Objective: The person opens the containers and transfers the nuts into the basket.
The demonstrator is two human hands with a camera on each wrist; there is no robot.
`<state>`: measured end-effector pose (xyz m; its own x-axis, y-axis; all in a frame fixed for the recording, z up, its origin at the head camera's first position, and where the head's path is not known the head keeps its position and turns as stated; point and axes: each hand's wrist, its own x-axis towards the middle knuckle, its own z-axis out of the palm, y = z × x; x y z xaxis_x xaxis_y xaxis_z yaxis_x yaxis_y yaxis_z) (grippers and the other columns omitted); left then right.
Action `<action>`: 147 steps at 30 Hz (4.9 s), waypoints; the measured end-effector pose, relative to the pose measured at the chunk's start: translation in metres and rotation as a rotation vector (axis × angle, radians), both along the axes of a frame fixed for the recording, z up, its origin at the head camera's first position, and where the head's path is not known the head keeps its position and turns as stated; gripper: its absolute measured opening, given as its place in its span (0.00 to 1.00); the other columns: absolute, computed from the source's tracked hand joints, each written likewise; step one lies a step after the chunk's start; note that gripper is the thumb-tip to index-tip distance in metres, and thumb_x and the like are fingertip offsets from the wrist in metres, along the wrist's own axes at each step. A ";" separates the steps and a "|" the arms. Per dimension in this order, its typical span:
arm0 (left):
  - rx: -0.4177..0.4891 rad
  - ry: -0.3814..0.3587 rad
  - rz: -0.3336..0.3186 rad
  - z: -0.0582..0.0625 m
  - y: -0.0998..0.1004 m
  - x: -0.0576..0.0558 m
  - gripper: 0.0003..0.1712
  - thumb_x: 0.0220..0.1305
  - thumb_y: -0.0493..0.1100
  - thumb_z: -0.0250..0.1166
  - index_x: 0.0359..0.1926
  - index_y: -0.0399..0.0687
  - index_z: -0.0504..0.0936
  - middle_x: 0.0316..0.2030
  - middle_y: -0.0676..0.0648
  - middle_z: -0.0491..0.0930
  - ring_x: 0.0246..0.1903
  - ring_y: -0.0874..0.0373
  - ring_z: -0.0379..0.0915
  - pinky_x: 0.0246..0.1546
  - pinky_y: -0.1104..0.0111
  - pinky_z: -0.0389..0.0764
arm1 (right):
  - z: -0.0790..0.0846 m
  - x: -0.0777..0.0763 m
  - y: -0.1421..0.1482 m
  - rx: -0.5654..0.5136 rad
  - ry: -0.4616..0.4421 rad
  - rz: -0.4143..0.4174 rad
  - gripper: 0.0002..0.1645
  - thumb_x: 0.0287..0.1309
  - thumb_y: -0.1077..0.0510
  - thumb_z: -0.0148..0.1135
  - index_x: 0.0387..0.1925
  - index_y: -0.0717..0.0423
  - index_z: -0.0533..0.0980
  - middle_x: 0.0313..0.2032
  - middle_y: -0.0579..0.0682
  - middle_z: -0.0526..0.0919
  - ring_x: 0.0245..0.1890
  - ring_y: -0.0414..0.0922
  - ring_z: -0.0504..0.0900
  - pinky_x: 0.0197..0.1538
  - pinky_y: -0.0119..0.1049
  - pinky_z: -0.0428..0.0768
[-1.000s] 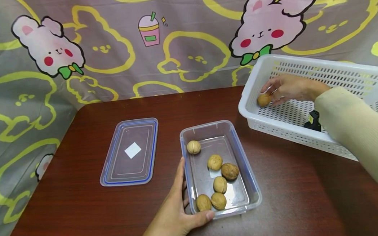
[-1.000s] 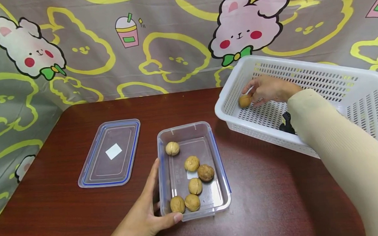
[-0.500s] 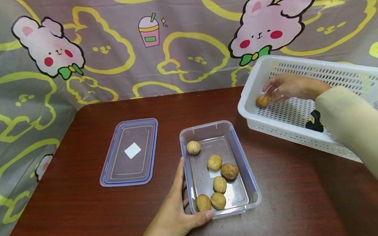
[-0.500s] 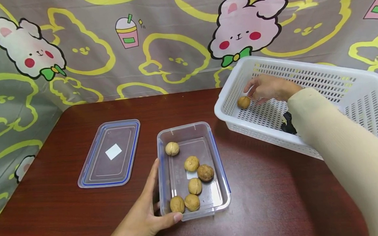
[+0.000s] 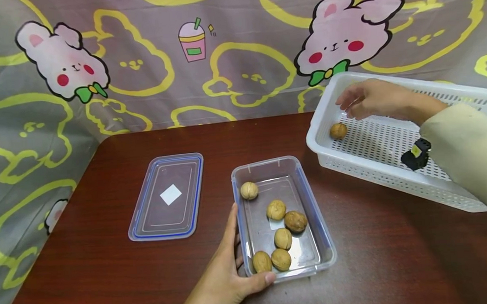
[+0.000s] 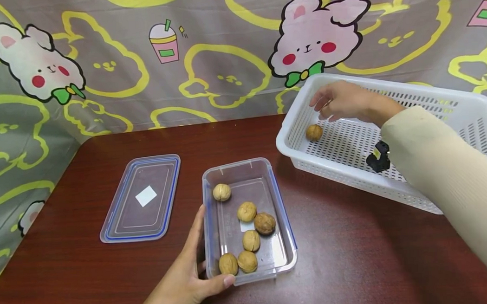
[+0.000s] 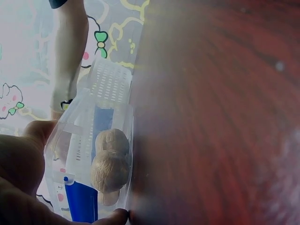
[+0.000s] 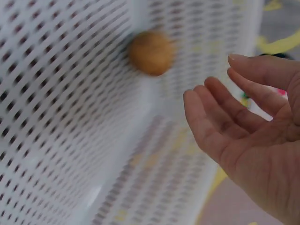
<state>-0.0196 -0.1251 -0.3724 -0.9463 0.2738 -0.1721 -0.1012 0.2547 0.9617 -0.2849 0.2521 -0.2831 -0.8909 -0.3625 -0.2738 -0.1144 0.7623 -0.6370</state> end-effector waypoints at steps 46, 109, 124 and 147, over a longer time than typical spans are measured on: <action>-0.030 -0.013 -0.022 0.001 -0.001 -0.001 0.79 0.52 0.47 0.83 0.85 0.64 0.29 0.79 0.37 0.58 0.75 0.43 0.63 0.70 0.57 0.76 | -0.035 0.146 -0.162 -0.422 -0.384 0.550 0.21 0.60 0.69 0.64 0.56 0.66 0.78 0.53 0.60 0.83 0.56 0.50 0.86 0.56 0.32 0.85; -0.077 0.016 -0.016 0.001 -0.002 0.000 0.78 0.52 0.48 0.83 0.85 0.63 0.32 0.80 0.32 0.54 0.75 0.42 0.60 0.66 0.55 0.81 | -0.060 0.154 -0.193 -0.266 -0.510 0.671 0.14 0.52 0.73 0.70 0.43 0.64 0.84 0.32 0.46 0.87 0.34 0.32 0.82 0.43 0.24 0.84; -0.021 -0.031 -0.020 0.000 -0.002 0.000 0.78 0.53 0.45 0.83 0.85 0.68 0.30 0.80 0.39 0.57 0.71 0.47 0.69 0.65 0.67 0.79 | -0.048 0.149 -0.184 -0.312 -0.461 0.655 0.14 0.55 0.69 0.70 0.45 0.59 0.83 0.34 0.44 0.87 0.36 0.34 0.83 0.43 0.26 0.83; 0.000 0.001 0.011 0.000 -0.001 0.000 0.78 0.51 0.42 0.84 0.85 0.64 0.34 0.76 0.33 0.61 0.71 0.41 0.67 0.65 0.58 0.81 | 0.041 0.092 -0.085 -0.505 -0.095 0.248 0.20 0.67 0.65 0.67 0.59 0.59 0.79 0.50 0.53 0.87 0.50 0.53 0.84 0.50 0.38 0.87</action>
<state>-0.0192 -0.1261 -0.3721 -0.9495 0.2634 -0.1707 -0.1026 0.2535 0.9619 -0.1932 0.1676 -0.2424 -0.7422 -0.6645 -0.0874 -0.1754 0.3185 -0.9316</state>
